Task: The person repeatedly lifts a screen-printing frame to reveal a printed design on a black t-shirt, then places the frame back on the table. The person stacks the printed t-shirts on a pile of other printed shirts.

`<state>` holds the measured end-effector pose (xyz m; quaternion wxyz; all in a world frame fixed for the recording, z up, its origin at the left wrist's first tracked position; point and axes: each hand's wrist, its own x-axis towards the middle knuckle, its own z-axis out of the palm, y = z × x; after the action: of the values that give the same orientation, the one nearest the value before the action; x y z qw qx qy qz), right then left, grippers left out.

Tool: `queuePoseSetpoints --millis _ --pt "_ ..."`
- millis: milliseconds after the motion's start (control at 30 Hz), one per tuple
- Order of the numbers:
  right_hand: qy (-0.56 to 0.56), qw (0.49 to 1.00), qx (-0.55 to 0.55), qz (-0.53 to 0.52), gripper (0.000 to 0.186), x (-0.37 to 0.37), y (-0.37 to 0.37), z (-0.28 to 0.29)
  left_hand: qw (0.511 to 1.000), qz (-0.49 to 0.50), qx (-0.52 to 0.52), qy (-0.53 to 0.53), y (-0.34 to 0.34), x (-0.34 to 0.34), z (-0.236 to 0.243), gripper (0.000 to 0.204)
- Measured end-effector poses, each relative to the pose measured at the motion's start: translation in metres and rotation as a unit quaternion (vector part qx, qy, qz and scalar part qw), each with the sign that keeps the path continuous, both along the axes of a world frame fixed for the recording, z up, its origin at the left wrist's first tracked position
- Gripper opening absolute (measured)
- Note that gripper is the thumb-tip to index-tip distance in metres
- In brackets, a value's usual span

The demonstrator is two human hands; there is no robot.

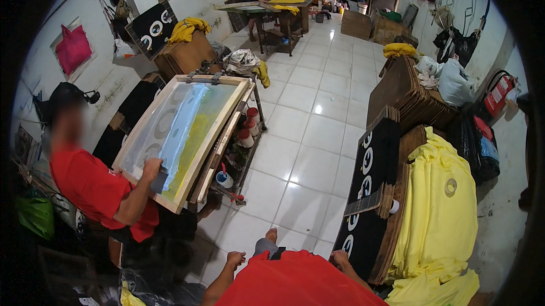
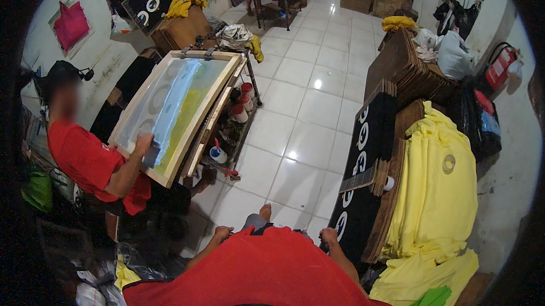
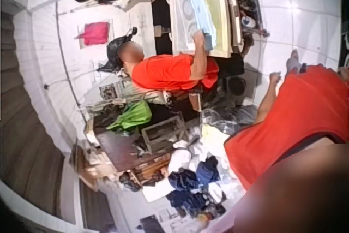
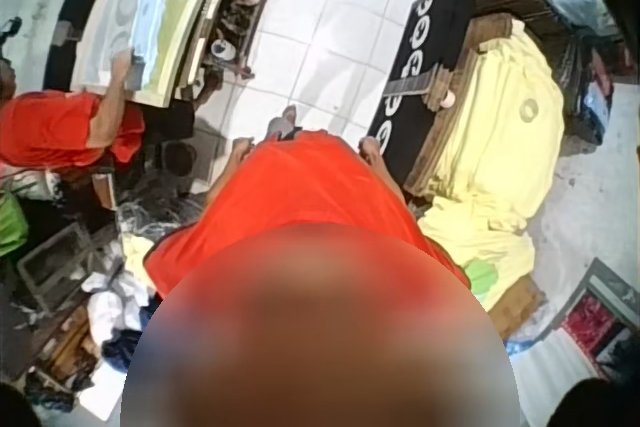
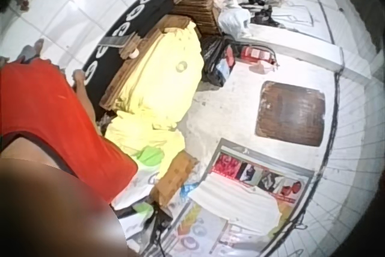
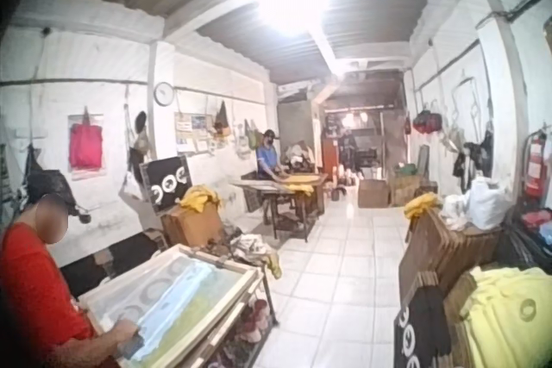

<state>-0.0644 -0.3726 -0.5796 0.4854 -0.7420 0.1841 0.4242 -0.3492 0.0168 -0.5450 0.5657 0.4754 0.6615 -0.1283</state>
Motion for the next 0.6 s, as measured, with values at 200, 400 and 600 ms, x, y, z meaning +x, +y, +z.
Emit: queuePoseSetpoints --millis 200,400,600 --pt "0.013 1.0 -0.001 -0.014 0.008 0.005 -0.009 -0.002 1.0 0.001 -0.01 -0.017 -0.002 -0.002 -0.016 0.019" --pt "0.015 0.999 -0.025 -0.043 0.011 0.005 -0.011 -0.009 1.0 -0.002 0.002 -0.005 -0.002 0.004 -0.015 0.019" --pt "-0.012 1.0 -0.02 0.01 0.014 0.008 -0.009 -0.001 1.0 0.008 0.006 -0.011 -0.004 0.009 -0.007 0.019"
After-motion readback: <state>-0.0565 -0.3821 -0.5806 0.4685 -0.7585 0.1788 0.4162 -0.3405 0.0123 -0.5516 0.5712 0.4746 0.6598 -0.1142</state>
